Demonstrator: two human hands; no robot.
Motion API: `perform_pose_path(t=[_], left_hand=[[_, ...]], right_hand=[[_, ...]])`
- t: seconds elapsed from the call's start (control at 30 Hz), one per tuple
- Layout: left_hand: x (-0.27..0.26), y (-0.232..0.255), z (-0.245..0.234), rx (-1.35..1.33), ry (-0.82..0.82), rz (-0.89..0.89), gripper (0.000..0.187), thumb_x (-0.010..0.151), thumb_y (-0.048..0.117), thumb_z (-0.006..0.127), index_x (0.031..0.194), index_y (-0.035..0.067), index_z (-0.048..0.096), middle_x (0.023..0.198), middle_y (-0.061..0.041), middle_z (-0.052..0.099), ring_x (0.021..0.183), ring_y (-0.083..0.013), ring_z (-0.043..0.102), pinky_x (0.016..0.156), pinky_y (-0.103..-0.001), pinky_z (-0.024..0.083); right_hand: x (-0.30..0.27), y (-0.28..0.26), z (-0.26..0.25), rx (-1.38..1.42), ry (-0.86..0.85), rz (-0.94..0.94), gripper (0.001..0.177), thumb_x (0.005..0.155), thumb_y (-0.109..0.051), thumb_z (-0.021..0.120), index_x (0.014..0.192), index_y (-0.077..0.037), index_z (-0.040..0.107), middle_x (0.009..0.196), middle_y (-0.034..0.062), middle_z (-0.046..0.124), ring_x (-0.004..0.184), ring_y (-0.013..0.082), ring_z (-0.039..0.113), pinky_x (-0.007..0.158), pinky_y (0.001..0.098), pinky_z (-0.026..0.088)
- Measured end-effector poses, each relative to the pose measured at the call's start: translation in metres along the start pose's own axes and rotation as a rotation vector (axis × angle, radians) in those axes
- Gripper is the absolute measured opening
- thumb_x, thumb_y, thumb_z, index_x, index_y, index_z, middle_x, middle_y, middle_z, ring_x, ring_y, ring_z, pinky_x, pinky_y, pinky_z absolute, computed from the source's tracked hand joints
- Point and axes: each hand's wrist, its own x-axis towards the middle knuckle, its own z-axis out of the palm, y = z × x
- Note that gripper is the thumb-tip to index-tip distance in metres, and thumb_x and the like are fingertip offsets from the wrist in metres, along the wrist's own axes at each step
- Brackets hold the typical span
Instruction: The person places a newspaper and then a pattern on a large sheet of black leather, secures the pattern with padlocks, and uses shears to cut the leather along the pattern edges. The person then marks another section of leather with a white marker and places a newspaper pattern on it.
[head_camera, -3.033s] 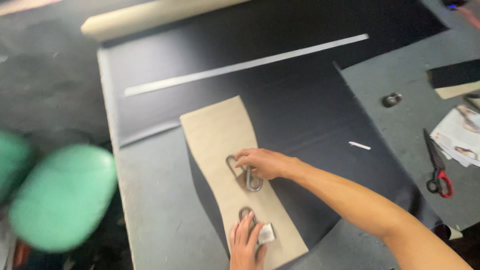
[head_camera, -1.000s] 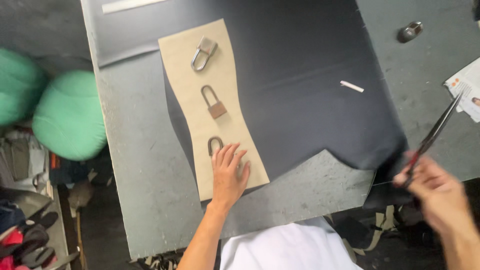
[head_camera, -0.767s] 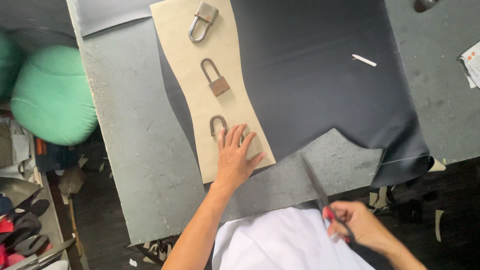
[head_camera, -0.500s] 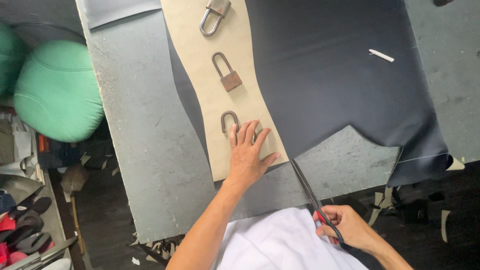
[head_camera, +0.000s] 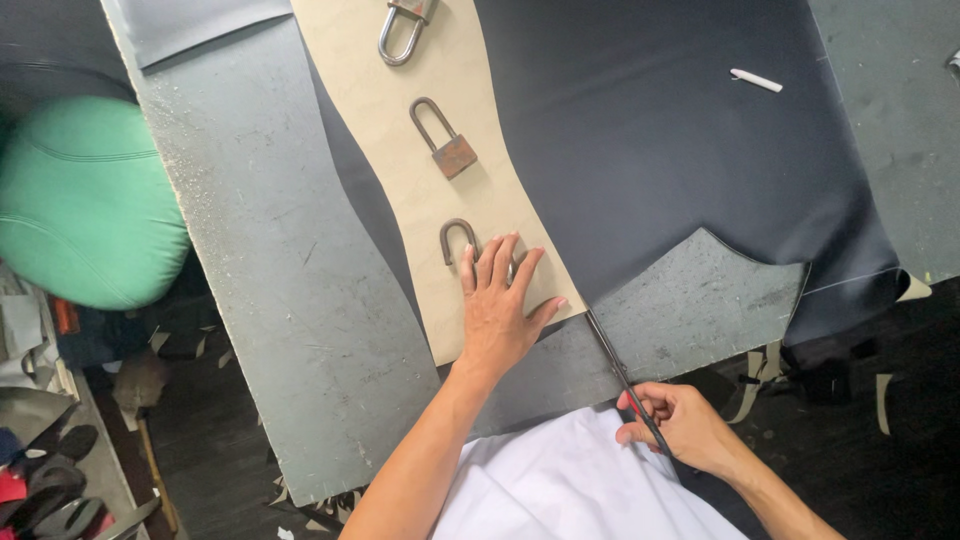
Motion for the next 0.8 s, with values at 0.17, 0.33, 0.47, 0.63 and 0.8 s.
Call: perform_pose_path(t=[0.17, 0.33, 0.47, 0.63, 0.8], left_hand=[[-0.0022, -0.0015, 0.0005, -0.003, -0.002, 0.005, 0.068, 0.081, 0.041, 0.084, 0.137, 0.010, 0.060, 0.150, -0.016, 0.046, 0.143, -0.0345, 0.038, 0.124, -0.058, 0.020], [-0.0008, -0.0033, 0.0021, 0.005, 0.005, 0.025, 0.069, 0.083, 0.043, 0.083, 0.138, 0.009, 0.059, 0.149, -0.017, 0.046, 0.143, -0.0351, 0.038, 0.124, -0.059, 0.019], [-0.0023, -0.0048, 0.0022, 0.005, 0.005, 0.026, 0.068, 0.084, 0.044, 0.082, 0.139, 0.010, 0.059, 0.149, -0.016, 0.046, 0.144, -0.0343, 0.038, 0.124, -0.058, 0.020], [-0.0012, -0.0049, 0.0033, 0.004, 0.006, 0.027, 0.069, 0.084, 0.045, 0.082, 0.139, 0.009, 0.059, 0.149, -0.017, 0.045, 0.143, -0.0345, 0.037, 0.124, -0.058, 0.019], [-0.0021, -0.0051, 0.0028, -0.001, 0.012, 0.029, 0.069, 0.084, 0.045, 0.081, 0.139, 0.009, 0.059, 0.150, -0.017, 0.045, 0.144, -0.0350, 0.037, 0.124, -0.059, 0.020]], right_hand=[[-0.0022, -0.0044, 0.0041, -0.050, 0.038, 0.065, 0.044, 0.064, -0.022, 0.095, 0.098, -0.003, 0.075, 0.060, 0.0002, 0.064, 0.053, 0.0098, 0.052, 0.052, 0.0261, 0.038], [-0.0020, -0.0051, 0.0077, -0.047, 0.066, 0.008, 0.043, 0.065, -0.022, 0.096, 0.098, -0.003, 0.075, 0.061, -0.0015, 0.065, 0.055, 0.0072, 0.051, 0.053, 0.0242, 0.039], [-0.0021, -0.0044, 0.0072, -0.057, 0.066, 0.010, 0.043, 0.066, -0.022, 0.095, 0.098, -0.002, 0.075, 0.060, -0.0023, 0.062, 0.054, 0.0077, 0.047, 0.051, 0.0255, 0.035], [-0.0029, -0.0049, 0.0079, -0.065, 0.091, 0.049, 0.044, 0.064, -0.023, 0.095, 0.099, -0.004, 0.076, 0.057, -0.0012, 0.059, 0.051, 0.0094, 0.046, 0.049, 0.0269, 0.033], [-0.0034, -0.0103, 0.0090, -0.043, 0.090, 0.066, 0.044, 0.064, -0.023, 0.095, 0.098, -0.002, 0.075, 0.057, -0.0013, 0.059, 0.051, 0.0093, 0.047, 0.049, 0.0266, 0.034]])
